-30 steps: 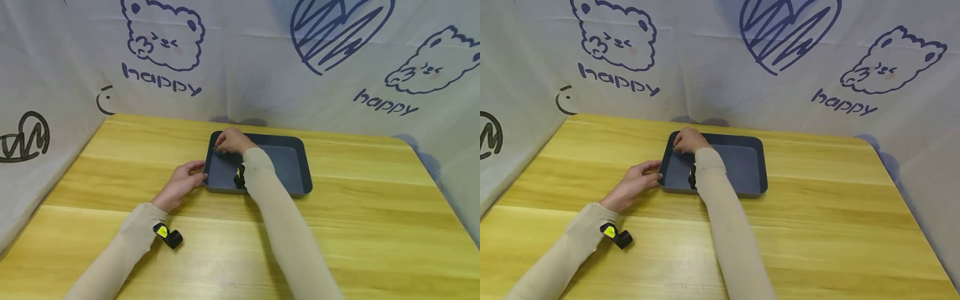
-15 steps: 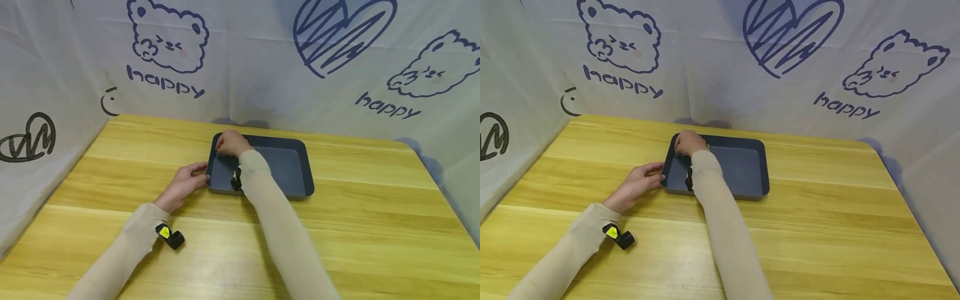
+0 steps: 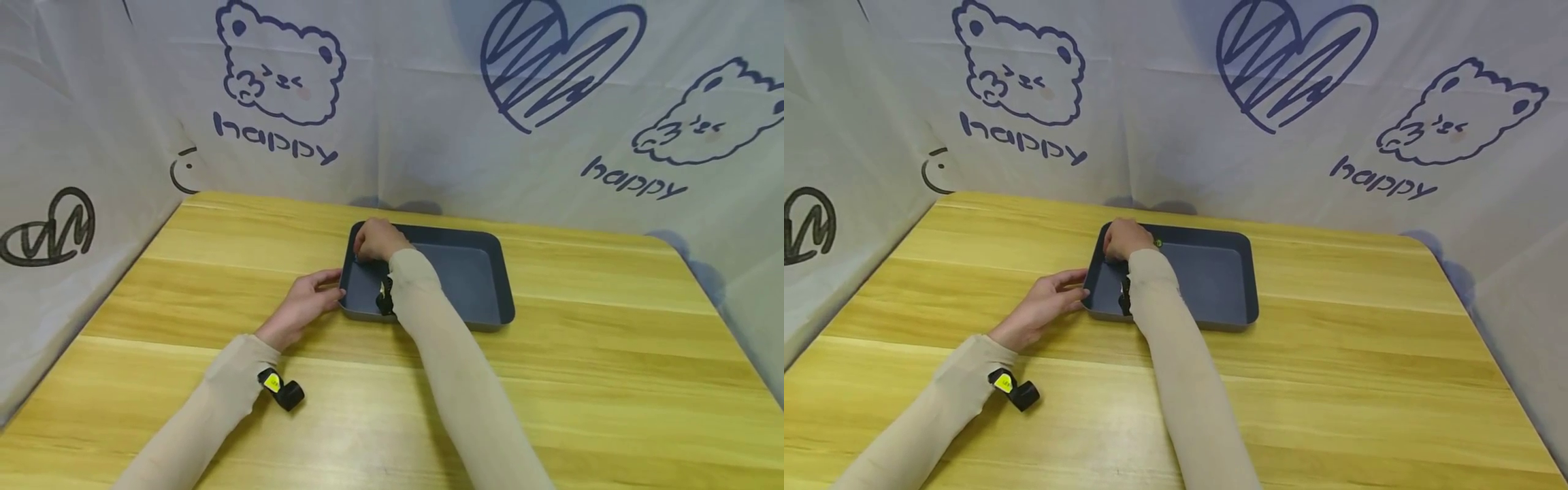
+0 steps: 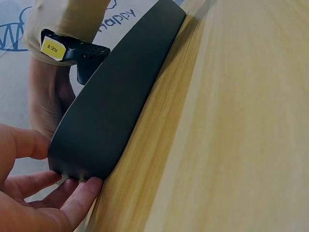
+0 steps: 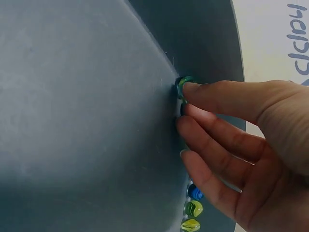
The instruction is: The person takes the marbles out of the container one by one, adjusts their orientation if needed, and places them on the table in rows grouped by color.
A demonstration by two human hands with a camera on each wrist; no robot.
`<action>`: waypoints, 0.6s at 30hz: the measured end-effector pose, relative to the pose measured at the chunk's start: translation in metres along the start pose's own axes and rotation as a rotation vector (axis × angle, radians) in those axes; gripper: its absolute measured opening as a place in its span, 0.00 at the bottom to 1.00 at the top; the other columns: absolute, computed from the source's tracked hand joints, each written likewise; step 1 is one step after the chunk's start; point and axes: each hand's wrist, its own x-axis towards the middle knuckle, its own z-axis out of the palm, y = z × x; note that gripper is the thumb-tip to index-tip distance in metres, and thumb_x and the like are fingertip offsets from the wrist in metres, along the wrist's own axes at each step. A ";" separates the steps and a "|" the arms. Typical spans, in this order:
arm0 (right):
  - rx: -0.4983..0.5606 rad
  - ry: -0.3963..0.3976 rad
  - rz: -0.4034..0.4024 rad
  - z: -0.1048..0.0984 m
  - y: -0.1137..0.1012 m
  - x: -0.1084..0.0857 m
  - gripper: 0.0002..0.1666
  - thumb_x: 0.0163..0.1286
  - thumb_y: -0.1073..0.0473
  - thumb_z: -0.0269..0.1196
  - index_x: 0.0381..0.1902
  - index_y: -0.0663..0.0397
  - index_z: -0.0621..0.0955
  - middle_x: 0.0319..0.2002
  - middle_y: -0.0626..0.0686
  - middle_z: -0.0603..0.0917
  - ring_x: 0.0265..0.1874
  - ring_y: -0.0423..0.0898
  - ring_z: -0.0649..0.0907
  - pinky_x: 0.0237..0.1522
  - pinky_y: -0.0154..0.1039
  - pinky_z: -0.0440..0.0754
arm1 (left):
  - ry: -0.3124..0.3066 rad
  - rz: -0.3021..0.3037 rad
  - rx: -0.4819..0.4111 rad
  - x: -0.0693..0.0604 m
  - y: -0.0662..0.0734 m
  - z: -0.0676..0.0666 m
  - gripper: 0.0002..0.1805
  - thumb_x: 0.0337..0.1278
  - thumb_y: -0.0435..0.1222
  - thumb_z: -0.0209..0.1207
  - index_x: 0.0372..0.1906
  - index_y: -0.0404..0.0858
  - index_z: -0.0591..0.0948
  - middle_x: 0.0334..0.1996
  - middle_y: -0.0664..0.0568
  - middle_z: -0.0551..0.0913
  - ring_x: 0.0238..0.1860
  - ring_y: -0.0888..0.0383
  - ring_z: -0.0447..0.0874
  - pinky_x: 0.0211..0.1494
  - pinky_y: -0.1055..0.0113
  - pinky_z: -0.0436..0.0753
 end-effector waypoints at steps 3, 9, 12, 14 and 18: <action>0.000 -0.007 0.001 0.001 0.000 -0.001 0.05 0.61 0.61 0.68 0.36 0.52 0.88 0.35 0.49 0.85 0.34 0.46 0.80 0.38 0.40 0.80 | -0.001 -0.001 -0.003 -0.001 0.000 0.000 0.28 0.68 0.27 0.49 0.70 0.27 0.61 0.66 0.33 0.65 0.62 0.43 0.70 0.61 0.59 0.76; 0.011 -0.039 -0.035 0.003 0.004 -0.001 0.05 0.63 0.61 0.67 0.37 0.55 0.87 0.33 0.50 0.84 0.32 0.45 0.79 0.35 0.38 0.79 | -0.004 -0.003 0.006 -0.001 -0.002 0.001 0.28 0.68 0.27 0.49 0.71 0.27 0.61 0.66 0.33 0.64 0.62 0.43 0.69 0.61 0.60 0.77; 0.039 -0.075 -0.070 0.004 0.011 0.000 0.07 0.66 0.62 0.65 0.39 0.56 0.87 0.33 0.52 0.85 0.30 0.45 0.80 0.34 0.36 0.81 | -0.006 -0.004 0.007 0.000 -0.003 0.002 0.28 0.68 0.27 0.49 0.71 0.27 0.61 0.66 0.34 0.64 0.62 0.44 0.69 0.59 0.61 0.78; 0.067 -0.099 -0.089 0.004 0.016 0.001 0.08 0.67 0.62 0.63 0.40 0.57 0.87 0.32 0.52 0.85 0.30 0.45 0.81 0.34 0.35 0.81 | -0.012 0.003 0.006 0.000 -0.004 0.003 0.28 0.68 0.27 0.49 0.71 0.26 0.60 0.66 0.33 0.64 0.62 0.43 0.69 0.58 0.62 0.78; 0.149 -0.140 -0.094 0.003 0.024 0.000 0.10 0.68 0.61 0.62 0.41 0.59 0.87 0.31 0.52 0.85 0.31 0.44 0.81 0.36 0.34 0.82 | -0.011 0.007 0.000 0.001 -0.004 0.003 0.28 0.67 0.27 0.49 0.70 0.26 0.60 0.66 0.33 0.65 0.62 0.43 0.69 0.57 0.64 0.79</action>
